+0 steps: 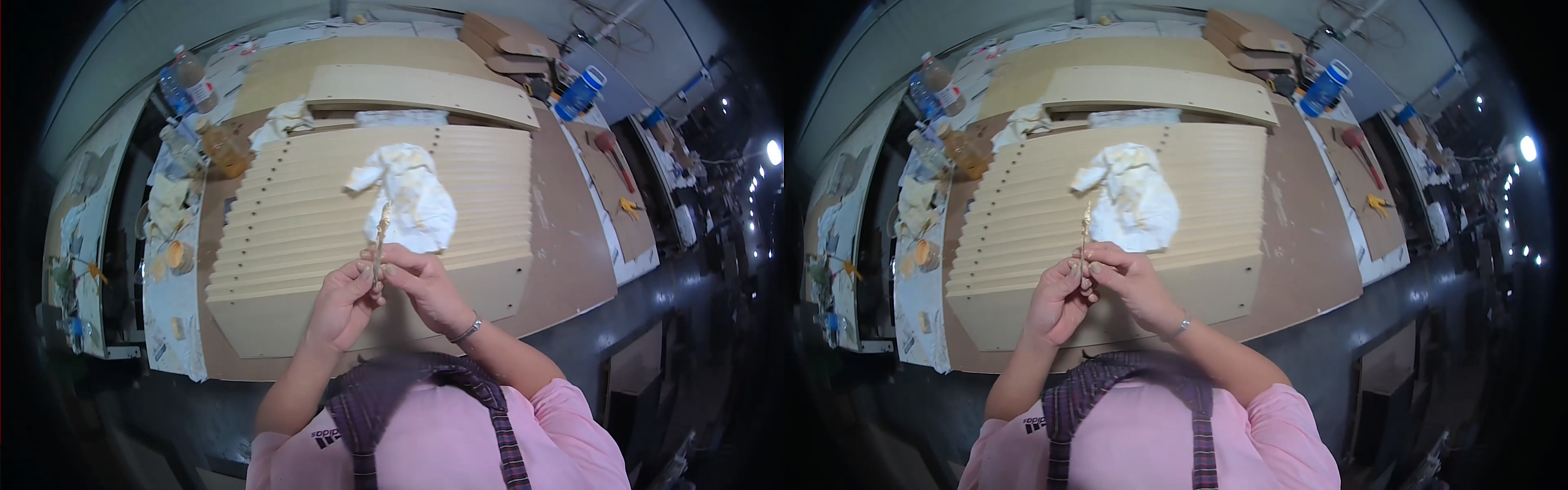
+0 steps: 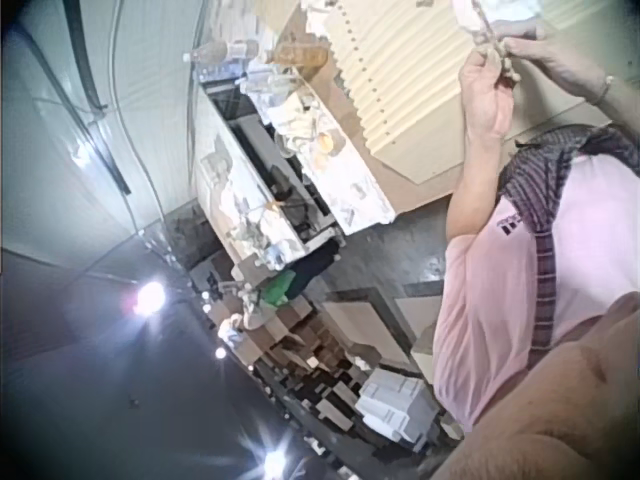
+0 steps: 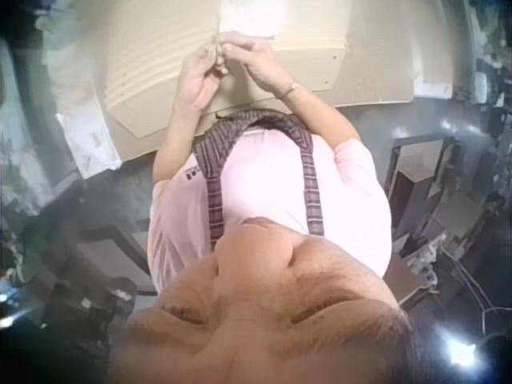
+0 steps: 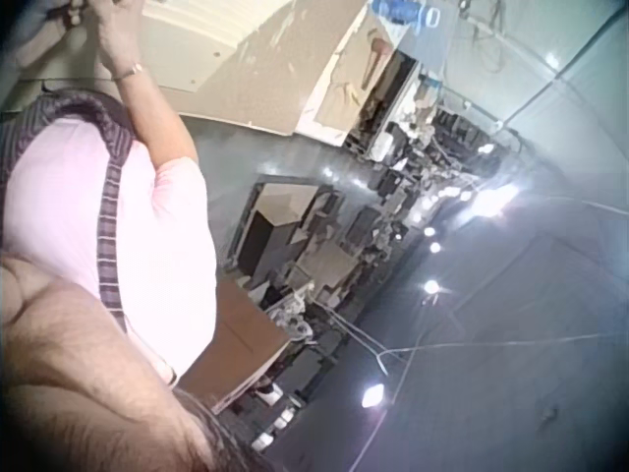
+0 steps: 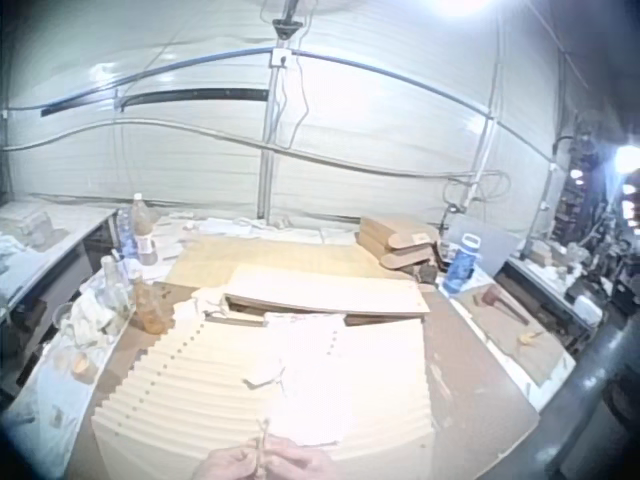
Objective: The person applies a substance to a stack of wooden boards with a brush, wipes them with a cloth, sands the surface of a board with a sanding block, and applies a different substance with a small applicator.
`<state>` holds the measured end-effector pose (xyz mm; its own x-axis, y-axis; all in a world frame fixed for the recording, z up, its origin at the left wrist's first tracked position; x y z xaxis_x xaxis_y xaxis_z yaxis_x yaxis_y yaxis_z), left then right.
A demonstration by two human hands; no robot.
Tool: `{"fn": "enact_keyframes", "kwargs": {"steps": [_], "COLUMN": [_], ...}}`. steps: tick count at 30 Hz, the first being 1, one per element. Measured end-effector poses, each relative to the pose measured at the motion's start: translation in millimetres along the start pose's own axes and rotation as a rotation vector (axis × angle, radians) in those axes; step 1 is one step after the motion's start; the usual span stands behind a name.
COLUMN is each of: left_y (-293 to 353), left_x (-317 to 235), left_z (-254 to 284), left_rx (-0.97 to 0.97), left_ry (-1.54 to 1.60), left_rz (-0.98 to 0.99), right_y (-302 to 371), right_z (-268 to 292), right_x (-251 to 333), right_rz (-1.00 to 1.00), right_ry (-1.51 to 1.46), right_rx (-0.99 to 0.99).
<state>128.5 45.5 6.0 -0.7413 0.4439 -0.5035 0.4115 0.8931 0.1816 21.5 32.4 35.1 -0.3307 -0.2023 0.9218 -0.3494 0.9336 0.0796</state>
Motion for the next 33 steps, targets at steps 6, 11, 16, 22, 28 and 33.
{"fn": "enact_keyframes", "kwargs": {"steps": [6,11,16,22,28,33], "left_y": [-31.5,-62.8,-90.8,-122.4,-150.3,-157.6], "left_x": [85.6,122.9,62.5,9.7,18.7,23.3], "left_z": [-43.6,-75.2,-86.3,-82.6,-51.5,-50.5], "left_rx": [-0.018,-0.06,-0.28,-0.391,-0.299,-0.318], "left_ry": [-0.022,-0.548,-1.387,-2.215,-2.327,-2.319], "left_rz": [0.131,0.162,-0.395,-0.786,-0.664,-0.624], "right_y": [48.5,75.2,96.3,76.7,41.2,14.0], "right_z": [74.7,153.8,286.1,410.4,436.4,453.3], "right_x": [13.4,28.4,56.3,51.9,44.5,37.6], "right_rz": [-0.125,-0.024,-0.1,-0.103,-0.152,-0.094], "right_ry": [-0.241,-0.279,-0.067,0.216,0.322,0.355], "right_rx": [-0.015,-0.08,-0.471,-0.582,-0.519,-0.521]}}
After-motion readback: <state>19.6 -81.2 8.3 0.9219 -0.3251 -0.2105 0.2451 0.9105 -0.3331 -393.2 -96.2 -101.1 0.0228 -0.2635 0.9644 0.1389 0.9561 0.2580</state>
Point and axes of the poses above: each hand's wrist, its own y-axis away from the middle knuckle, its own z-axis out of the back of the hand, x = y × z, the point moved 8 cm from there along -y, towards the middle knuckle, and after that the axes turned 2 degrees about y, right-handed, at the moved point
